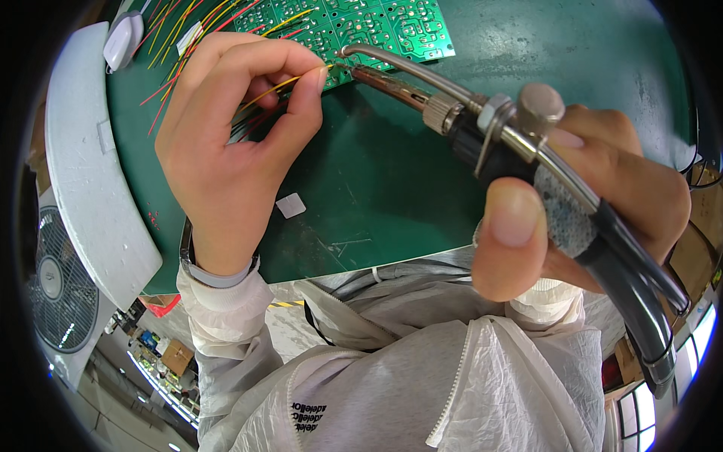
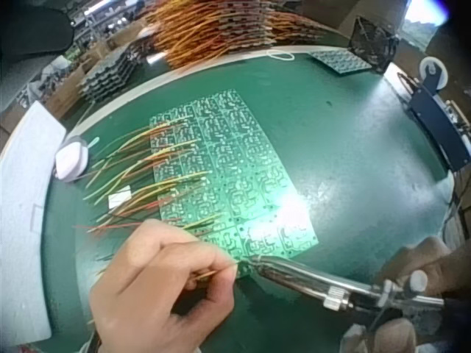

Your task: The person attaches wires onto a circuit board panel by positioning each wire by hand and soldering the connection with a soldering iron.

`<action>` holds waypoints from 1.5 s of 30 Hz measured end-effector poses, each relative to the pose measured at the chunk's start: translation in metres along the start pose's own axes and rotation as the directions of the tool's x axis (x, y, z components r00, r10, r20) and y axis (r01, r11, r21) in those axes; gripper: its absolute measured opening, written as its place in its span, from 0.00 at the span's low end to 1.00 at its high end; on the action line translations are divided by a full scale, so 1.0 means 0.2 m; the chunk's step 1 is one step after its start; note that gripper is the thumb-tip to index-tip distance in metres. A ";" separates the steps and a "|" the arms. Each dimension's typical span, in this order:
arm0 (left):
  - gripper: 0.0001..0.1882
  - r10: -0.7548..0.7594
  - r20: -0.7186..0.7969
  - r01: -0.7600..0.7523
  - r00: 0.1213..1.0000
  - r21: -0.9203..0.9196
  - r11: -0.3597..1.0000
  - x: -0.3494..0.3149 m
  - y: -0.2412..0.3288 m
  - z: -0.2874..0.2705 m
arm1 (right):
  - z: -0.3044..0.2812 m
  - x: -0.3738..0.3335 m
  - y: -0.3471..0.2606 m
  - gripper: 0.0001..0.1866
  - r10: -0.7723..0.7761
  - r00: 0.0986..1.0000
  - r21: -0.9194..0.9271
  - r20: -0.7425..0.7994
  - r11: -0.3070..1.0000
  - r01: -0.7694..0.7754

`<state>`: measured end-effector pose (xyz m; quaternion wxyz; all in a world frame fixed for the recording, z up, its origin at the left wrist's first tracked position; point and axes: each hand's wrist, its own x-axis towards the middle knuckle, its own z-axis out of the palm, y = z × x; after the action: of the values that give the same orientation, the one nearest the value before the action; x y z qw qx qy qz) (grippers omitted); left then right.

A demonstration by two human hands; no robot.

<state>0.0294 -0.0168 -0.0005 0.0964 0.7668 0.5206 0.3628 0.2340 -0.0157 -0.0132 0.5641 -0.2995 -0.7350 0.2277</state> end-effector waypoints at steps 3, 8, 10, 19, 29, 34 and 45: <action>0.09 0.082 -0.153 -0.104 0.985 -0.141 0.985 0.00 -0.02 0.01 | -0.01 0.00 0.00 0.15 0.021 0.999 0.005 -0.039 1.000 -0.021; 0.08 -0.045 0.007 0.045 0.999 -0.021 0.999 -0.01 -0.05 -0.02 | 0.03 0.02 -0.02 0.16 0.068 0.981 -0.011 -0.183 0.997 -0.071; 0.08 -0.042 0.007 0.043 0.999 -0.078 0.996 0.01 0.00 -0.02 | 0.05 0.03 -0.03 0.17 0.079 0.968 -0.034 -0.239 0.995 -0.089; 0.05 0.006 -0.022 -0.007 1.000 -0.051 0.999 -0.01 -0.07 -0.06 | 0.10 0.06 -0.02 0.15 0.159 0.890 -0.050 -0.428 0.979 -0.199; 0.22 0.162 -0.044 -0.156 0.986 0.117 0.981 0.02 -0.17 -0.06 | 0.12 0.08 -0.03 0.15 0.250 0.845 0.045 -0.472 0.964 -0.261; 0.29 0.133 0.021 -0.135 0.991 0.176 0.975 0.01 -0.14 -0.07 | 0.14 0.08 -0.03 0.15 0.294 0.856 0.062 -0.425 0.953 -0.296; 0.33 0.072 0.018 -0.074 0.997 0.204 0.976 -0.09 -0.01 -0.12 | 0.16 0.08 -0.02 0.15 0.356 0.831 0.173 -0.427 0.934 -0.311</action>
<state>0.0088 -0.0374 0.0063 0.0064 0.7932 0.5260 0.3068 0.2006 -0.0069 -0.0084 0.6844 -0.4403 -0.5083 0.2819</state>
